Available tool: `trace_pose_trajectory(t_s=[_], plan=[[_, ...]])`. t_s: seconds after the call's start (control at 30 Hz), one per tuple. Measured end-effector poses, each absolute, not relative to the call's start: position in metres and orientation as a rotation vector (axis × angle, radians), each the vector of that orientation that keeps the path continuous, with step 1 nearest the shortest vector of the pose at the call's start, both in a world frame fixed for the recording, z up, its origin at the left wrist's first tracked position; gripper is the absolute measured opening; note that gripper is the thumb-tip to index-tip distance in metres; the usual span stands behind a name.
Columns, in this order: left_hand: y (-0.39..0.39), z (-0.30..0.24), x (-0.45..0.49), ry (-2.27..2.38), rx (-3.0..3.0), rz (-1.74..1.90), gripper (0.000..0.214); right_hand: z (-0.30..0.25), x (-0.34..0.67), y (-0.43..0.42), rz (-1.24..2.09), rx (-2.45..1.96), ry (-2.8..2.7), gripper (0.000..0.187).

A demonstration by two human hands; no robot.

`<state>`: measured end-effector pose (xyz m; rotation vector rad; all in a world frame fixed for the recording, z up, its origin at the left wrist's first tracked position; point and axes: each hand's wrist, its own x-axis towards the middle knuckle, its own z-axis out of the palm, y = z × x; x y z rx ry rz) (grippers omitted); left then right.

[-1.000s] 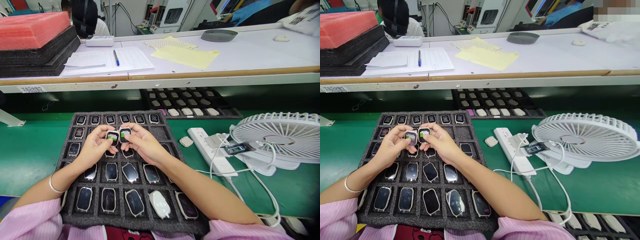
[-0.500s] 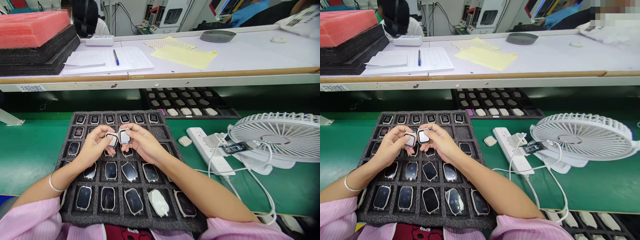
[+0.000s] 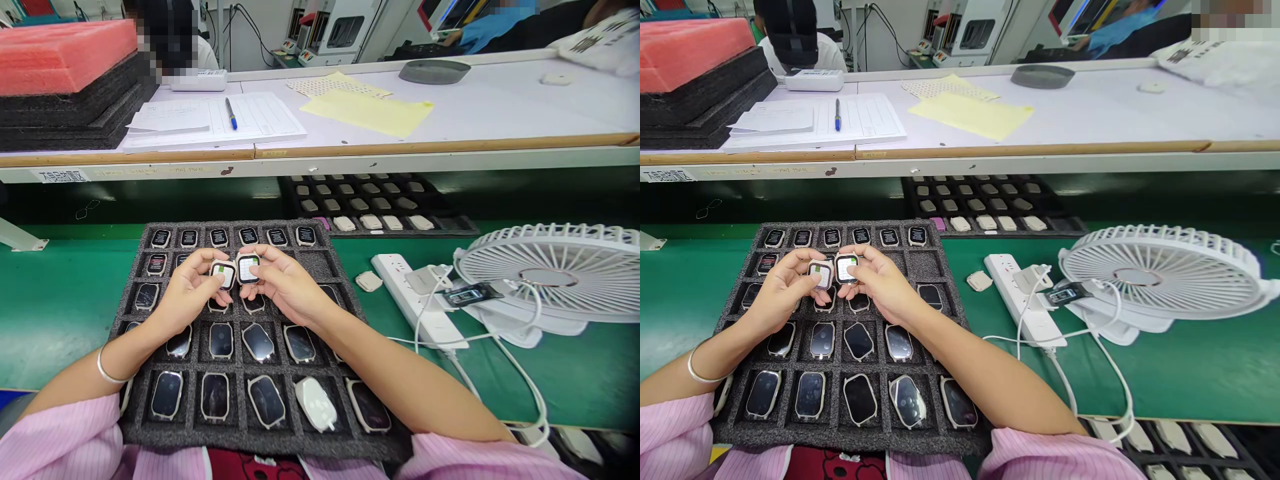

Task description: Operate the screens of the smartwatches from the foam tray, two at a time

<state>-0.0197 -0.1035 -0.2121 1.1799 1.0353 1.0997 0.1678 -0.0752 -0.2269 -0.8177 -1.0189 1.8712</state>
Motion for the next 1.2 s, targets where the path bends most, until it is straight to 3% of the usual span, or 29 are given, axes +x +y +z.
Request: trace_pose_trajectory(t_s=[0.87, 1.2], plan=[[-0.1033, -0.215, -0.0219, 0.998, 1.172, 1.119, 0.034, -0.2298, 0.1695, -0.0751, 1.877, -0.744, -1.044, 0.038], [-0.1049, -0.2122, -0.0193, 0.993, 1.188, 1.099, 0.032, -0.2293, 0.169, -0.0731, 1.894, -0.775, -0.953, 0.026]])
